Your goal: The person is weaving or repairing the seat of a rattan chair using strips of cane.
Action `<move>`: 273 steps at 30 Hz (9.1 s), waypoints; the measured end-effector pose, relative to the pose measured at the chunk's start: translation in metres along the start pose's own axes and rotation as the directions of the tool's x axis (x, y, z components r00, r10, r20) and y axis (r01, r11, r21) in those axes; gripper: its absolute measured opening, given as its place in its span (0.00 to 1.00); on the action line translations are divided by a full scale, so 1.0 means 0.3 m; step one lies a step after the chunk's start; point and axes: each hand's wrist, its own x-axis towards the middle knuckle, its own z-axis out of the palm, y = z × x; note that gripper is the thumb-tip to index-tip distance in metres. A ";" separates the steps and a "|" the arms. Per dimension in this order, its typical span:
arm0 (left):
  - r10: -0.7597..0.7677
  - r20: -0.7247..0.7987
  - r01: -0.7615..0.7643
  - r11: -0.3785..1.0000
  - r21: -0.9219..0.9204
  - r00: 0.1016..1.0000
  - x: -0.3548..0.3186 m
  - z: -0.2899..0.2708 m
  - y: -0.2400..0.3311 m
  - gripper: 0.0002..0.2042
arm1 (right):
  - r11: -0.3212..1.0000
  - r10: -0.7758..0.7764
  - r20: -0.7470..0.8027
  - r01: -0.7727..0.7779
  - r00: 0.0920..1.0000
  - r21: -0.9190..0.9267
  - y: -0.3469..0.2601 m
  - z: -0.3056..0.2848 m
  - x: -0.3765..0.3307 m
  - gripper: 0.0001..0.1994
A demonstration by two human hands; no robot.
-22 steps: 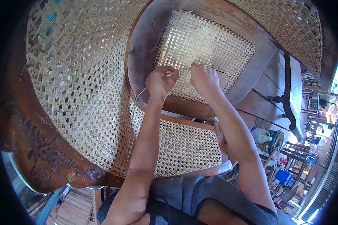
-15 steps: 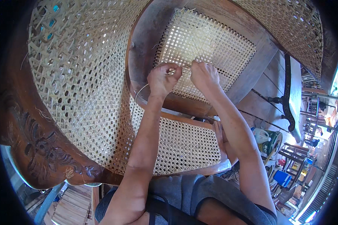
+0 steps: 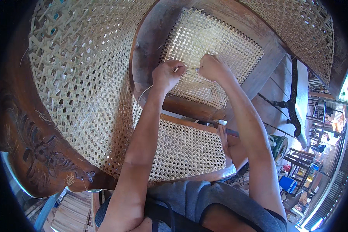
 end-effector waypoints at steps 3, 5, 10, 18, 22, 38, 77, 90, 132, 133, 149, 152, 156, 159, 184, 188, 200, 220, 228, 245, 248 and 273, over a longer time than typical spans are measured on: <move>0.003 0.059 -0.003 1.000 0.003 0.998 -0.008 0.019 0.049 0.10 | 0.983 -0.003 -0.031 -0.003 1.000 -0.182 -0.028 -0.007 -0.023 0.12; -0.042 0.076 0.041 0.999 0.013 0.996 -0.020 0.001 0.089 0.10 | 0.982 0.004 -0.108 -0.024 0.994 -0.186 -0.044 0.026 -0.052 0.12; -0.206 -0.022 0.096 0.544 -0.834 0.978 -0.034 0.008 0.041 0.09 | 0.995 0.048 -0.338 -0.073 0.940 -0.064 -0.015 0.086 -0.069 0.11; -0.002 -0.112 -0.002 0.999 -0.034 0.994 -0.071 0.043 0.080 0.09 | 0.965 0.098 -0.335 -0.172 0.937 -0.199 0.131 -0.025 -0.183 0.15; 0.211 -0.136 -0.223 0.971 -0.080 0.968 -0.049 0.096 0.249 0.08 | 0.987 0.001 -0.482 -0.079 0.876 -0.143 0.175 -0.103 -0.312 0.18; 0.039 -0.155 -0.091 0.936 -0.341 0.987 -0.014 0.109 0.058 0.07 | 0.998 -0.042 -0.350 0.024 0.936 -0.055 0.030 0.089 -0.141 0.06; 0.062 -0.322 -0.021 0.992 0.127 0.945 -0.086 0.214 0.142 0.06 | 0.978 0.146 -0.333 -0.187 0.931 -0.092 0.207 -0.007 -0.191 0.21; 0.420 -0.159 -0.447 0.863 -0.234 0.894 0.029 0.151 0.335 0.05 | 0.995 0.003 -0.542 -0.057 0.840 -0.083 0.251 -0.100 -0.344 0.23; 0.339 -0.259 -0.323 0.941 0.105 0.904 -0.024 0.224 0.161 0.02 | 0.999 -0.029 -0.392 0.019 0.920 -0.029 0.121 0.069 -0.117 0.17; 0.315 -0.285 -0.291 0.949 0.125 0.905 -0.021 0.235 0.162 0.02 | 0.996 -0.003 -0.350 -0.026 0.937 -0.080 0.138 0.058 -0.115 0.19; 0.016 -0.281 -0.042 0.996 -0.084 0.960 -0.105 0.179 0.092 0.13 | 0.670 -0.196 -0.423 0.436 0.884 0.601 0.266 0.030 -0.190 0.19; 0.024 -0.281 -0.082 0.977 -0.197 0.959 -0.105 0.179 0.081 0.06 | 0.709 -0.314 -0.420 0.504 0.852 0.493 0.199 0.020 -0.149 0.11; 0.101 -0.266 -0.129 0.988 -0.089 0.959 -0.105 0.201 0.086 0.05 | 0.826 -0.467 -0.451 0.558 0.761 0.087 0.172 0.081 -0.084 0.09; 0.099 -0.267 -0.113 0.993 -0.038 0.959 -0.105 0.216 0.055 0.04 | 0.885 -0.465 -0.271 0.450 0.843 -0.118 0.180 0.056 -0.057 0.10; 0.149 -0.184 -0.219 0.856 -0.469 0.972 0.003 0.001 0.393 0.10 | 0.847 0.106 -0.360 0.105 0.927 0.521 0.293 -0.119 -0.375 0.18; 0.229 -0.157 -0.245 0.965 -0.093 0.961 0.004 0.042 0.198 0.13 | 0.958 -0.025 -0.303 0.109 0.953 0.266 0.265 0.077 -0.181 0.15; 0.156 -0.283 -0.147 0.988 0.054 0.946 -0.008 0.098 0.192 0.10 | 0.988 -0.076 -0.437 0.007 0.896 -0.156 0.061 0.047 -0.125 0.06; 0.100 0.028 -0.100 0.995 0.016 0.995 0.049 0.108 0.171 0.11 | 0.958 -0.077 -0.442 -0.057 0.893 -0.283 0.062 0.022 -0.131 0.07; 0.046 0.038 -0.049 0.996 0.071 0.998 0.041 0.099 0.214 0.12 | 0.976 0.145 -0.309 -0.188 0.940 -0.114 0.033 -0.010 -0.110 0.10; 0.019 0.005 -0.018 0.998 -0.054 1.000 -0.029 0.166 0.244 0.13 | 0.947 0.272 -0.329 -0.312 0.904 -0.076 0.247 -0.125 -0.252 0.16; 0.385 -0.204 -0.404 0.913 -0.062 0.900 -0.001 0.189 0.379 0.11 | 0.980 0.159 -0.500 -0.198 0.851 -0.026 0.245 -0.151 -0.355 0.16; 0.010 -0.190 -0.058 0.967 -0.250 0.982 0.031 0.230 0.225 0.05 | 0.997 -0.054 -0.392 0.025 0.918 -0.080 0.099 -0.001 -0.142 0.06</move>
